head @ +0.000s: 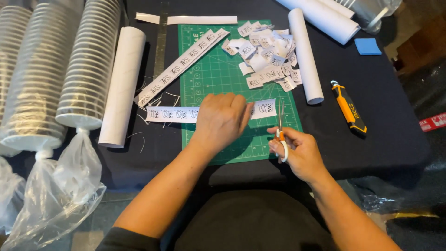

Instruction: Cutting individual labels from a printed paper strip using scissors on a green cutting mat.

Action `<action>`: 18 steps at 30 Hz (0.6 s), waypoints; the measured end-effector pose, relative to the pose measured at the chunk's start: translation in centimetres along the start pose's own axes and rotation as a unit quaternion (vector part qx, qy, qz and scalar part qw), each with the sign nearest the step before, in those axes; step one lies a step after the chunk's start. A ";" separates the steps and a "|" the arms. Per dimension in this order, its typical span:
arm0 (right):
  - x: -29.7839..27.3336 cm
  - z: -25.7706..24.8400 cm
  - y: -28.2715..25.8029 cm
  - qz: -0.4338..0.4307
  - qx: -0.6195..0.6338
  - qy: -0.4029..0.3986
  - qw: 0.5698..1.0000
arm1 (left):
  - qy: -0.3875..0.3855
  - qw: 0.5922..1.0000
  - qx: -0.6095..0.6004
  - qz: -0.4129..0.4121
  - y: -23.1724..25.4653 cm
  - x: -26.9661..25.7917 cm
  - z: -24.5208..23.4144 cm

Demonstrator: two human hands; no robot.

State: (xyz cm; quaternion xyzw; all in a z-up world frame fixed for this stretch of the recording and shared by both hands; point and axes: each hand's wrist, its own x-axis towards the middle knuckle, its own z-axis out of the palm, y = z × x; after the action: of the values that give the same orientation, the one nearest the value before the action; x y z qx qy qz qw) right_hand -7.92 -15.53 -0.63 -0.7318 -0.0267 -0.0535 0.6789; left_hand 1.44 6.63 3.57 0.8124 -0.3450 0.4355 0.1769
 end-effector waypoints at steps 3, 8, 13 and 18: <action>0.1 0.1 0.2 -0.002 -0.008 -0.007 1.000 | -0.003 1.000 -0.010 -0.005 -0.1 -0.3 0.3; 0.0 -0.2 0.4 0.006 0.005 -0.018 1.000 | -0.016 0.999 -0.031 -0.016 0.0 -0.5 0.4; -0.2 -0.2 0.4 0.005 0.012 -0.023 1.000 | -0.029 0.998 -0.053 -0.024 0.1 -0.1 -0.1; -0.2 -0.4 0.9 0.006 0.021 -0.024 0.999 | -0.037 0.997 -0.058 -0.027 -0.1 0.1 -0.3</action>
State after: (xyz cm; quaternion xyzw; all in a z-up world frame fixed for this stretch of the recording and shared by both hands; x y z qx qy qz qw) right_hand -8.02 -16.00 -1.55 -0.7185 -0.0398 -0.0308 0.6938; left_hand 1.39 6.83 3.81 0.8252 -0.3538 0.3795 0.2232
